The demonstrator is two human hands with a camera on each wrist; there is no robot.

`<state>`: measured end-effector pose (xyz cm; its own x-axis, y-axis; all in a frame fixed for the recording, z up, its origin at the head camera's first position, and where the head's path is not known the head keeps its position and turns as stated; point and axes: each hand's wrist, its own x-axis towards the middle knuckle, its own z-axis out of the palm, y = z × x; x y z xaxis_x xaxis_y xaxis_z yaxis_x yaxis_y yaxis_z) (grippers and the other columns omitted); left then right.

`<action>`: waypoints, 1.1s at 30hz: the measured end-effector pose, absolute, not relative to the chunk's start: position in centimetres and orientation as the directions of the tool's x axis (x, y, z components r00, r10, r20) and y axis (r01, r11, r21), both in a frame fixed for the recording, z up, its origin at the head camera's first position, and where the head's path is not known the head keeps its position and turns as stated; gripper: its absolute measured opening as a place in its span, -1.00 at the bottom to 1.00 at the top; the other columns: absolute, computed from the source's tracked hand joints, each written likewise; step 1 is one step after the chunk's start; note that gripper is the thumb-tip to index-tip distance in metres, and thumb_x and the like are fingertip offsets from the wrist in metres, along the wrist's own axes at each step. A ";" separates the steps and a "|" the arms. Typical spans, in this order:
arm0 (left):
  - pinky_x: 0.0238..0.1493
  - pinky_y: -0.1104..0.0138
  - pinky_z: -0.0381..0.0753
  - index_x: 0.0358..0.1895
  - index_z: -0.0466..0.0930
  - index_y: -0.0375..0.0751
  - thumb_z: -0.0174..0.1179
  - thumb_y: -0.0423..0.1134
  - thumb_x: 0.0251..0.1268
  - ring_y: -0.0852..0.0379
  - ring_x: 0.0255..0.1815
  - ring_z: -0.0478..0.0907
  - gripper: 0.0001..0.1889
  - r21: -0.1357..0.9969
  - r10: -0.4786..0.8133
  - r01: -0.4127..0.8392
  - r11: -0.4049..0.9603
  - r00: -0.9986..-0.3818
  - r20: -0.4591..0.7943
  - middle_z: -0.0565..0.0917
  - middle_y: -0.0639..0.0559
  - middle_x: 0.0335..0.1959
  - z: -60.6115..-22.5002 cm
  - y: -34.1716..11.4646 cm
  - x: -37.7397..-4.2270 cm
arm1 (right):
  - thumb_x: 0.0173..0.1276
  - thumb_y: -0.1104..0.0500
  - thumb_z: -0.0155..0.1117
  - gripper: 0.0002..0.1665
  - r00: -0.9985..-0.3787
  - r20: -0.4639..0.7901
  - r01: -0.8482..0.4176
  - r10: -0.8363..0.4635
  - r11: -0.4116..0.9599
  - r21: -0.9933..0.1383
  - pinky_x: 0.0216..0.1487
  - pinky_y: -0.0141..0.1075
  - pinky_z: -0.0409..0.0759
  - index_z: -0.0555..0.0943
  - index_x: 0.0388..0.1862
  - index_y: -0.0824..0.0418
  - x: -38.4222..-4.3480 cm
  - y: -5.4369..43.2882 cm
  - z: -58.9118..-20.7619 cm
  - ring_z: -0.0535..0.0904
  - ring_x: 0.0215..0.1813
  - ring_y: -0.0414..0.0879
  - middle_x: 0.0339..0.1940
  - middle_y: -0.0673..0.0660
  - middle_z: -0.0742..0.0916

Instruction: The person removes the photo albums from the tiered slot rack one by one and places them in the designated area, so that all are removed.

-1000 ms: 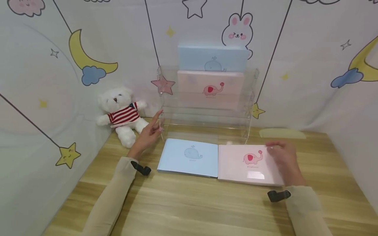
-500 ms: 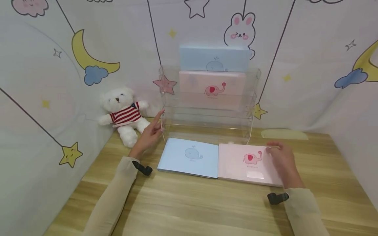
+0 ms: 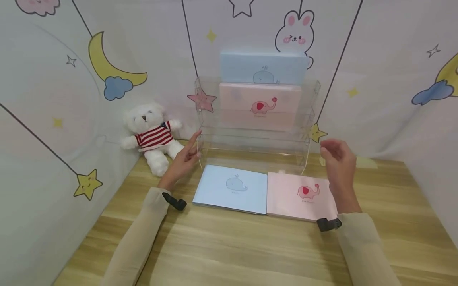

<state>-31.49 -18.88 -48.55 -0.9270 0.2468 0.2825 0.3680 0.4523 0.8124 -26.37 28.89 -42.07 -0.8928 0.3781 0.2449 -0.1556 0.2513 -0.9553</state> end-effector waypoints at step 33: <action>-0.04 0.03 0.66 0.72 -0.08 0.67 0.04 -0.20 0.73 0.00 -0.34 0.68 -0.21 0.804 0.273 0.359 0.474 -0.928 0.254 0.72 -0.38 -0.04 -48.2 -19.0 -31.5 | 0.58 0.35 0.24 -0.25 -0.867 0.490 -0.479 0.093 0.122 -0.869 0.76 -0.25 0.19 0.29 0.67 0.11 -30.2 24.4 -36.3 0.31 0.71 0.09 0.66 0.24 0.44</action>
